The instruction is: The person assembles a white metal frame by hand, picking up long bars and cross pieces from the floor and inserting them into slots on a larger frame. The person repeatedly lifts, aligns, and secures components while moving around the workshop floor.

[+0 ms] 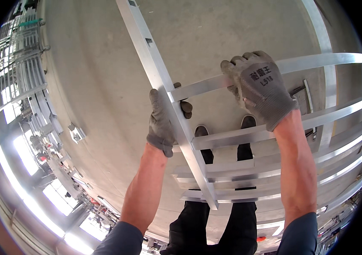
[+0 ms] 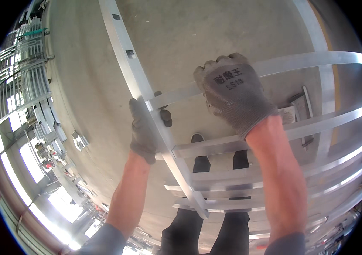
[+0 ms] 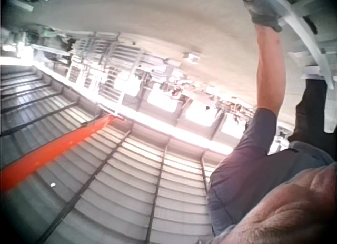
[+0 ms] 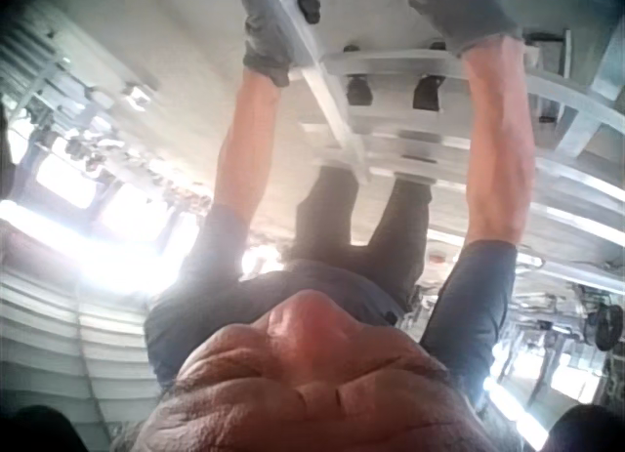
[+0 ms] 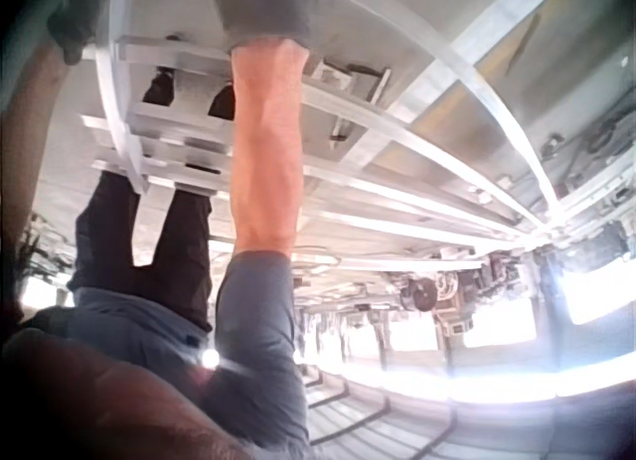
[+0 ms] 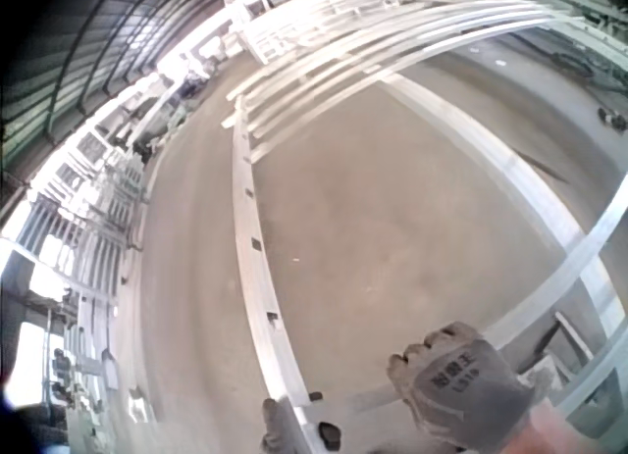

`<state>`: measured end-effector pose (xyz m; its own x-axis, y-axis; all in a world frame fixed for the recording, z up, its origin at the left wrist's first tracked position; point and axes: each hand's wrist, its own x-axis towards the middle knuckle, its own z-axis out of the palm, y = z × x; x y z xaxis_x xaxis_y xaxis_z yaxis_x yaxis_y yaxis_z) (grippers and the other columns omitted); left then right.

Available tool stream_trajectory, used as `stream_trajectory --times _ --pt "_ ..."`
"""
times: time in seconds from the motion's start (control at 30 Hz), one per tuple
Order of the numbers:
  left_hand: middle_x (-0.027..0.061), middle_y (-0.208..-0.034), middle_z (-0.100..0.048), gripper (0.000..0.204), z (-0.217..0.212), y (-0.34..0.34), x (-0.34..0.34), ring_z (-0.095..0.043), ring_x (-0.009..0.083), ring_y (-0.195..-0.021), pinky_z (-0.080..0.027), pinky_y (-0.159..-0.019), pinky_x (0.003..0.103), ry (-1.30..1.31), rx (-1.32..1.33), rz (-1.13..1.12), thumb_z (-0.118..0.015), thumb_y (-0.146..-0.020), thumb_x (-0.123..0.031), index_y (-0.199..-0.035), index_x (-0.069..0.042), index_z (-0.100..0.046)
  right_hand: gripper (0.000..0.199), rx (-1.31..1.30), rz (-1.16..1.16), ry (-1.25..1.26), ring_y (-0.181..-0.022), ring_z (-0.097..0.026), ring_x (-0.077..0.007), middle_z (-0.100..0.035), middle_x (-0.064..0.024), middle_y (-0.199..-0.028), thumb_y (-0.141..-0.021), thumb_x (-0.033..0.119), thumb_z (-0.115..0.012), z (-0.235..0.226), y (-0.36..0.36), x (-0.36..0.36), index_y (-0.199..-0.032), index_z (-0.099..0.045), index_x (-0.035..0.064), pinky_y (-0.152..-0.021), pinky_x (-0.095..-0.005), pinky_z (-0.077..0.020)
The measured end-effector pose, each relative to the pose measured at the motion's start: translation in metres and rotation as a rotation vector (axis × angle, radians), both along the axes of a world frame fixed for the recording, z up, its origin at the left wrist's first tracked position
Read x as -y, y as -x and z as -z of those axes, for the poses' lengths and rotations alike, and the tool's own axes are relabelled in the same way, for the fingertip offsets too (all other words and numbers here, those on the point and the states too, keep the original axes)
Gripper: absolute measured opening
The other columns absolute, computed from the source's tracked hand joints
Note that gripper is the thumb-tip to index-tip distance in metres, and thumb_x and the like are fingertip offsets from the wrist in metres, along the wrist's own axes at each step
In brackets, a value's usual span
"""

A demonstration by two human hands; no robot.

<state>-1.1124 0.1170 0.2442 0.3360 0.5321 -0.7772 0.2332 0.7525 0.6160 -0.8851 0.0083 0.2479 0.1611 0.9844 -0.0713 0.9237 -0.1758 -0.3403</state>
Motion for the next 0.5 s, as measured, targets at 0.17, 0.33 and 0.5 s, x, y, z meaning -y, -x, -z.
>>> stream_trajectory --times 0.17,0.33,0.5 --pt "0.0073 -0.101 -0.065 0.084 0.0 -0.001 0.004 -0.06 0.0157 -0.079 -0.052 -0.063 0.028 -0.044 -0.034 0.027 -0.028 -0.096 -0.08 -0.138 -0.012 -0.052 0.013 -0.015 0.038 -0.07 -0.092 -0.069 -0.0218 -0.071 -0.0044 -0.089 -0.078 0.016 -0.071 0.005 0.007 -0.001 -0.091 -0.067 0.0121 -0.085 -0.0358 -0.0489" --pt "0.0102 -0.112 -0.069 0.087 -0.006 -0.008 0.009 -0.062 0.0167 -0.085 -0.053 -0.074 0.031 -0.059 -0.144 0.017 -0.02 -0.095 -0.082 -0.14 -0.015 -0.052 0.005 0.008 0.044 -0.05 -0.085 -0.07 -0.0228 -0.072 -0.0055 -0.083 -0.081 0.016 -0.069 0.003 0.01 -0.004 -0.084 -0.069 0.0121 -0.083 -0.0365 -0.0502" --pt "0.0107 -0.112 -0.07 0.086 -0.001 -0.012 0.016 -0.063 0.0182 -0.092 -0.052 -0.086 0.034 -0.135 -0.169 0.005 -0.018 -0.098 -0.079 -0.138 -0.012 -0.053 0.009 -0.004 0.021 -0.015 -0.084 -0.07 -0.023 -0.071 -0.0054 -0.082 -0.081 0.019 -0.068 0.006 0.03 -0.018 -0.086 -0.069 0.0114 -0.082 -0.0371 -0.0504"
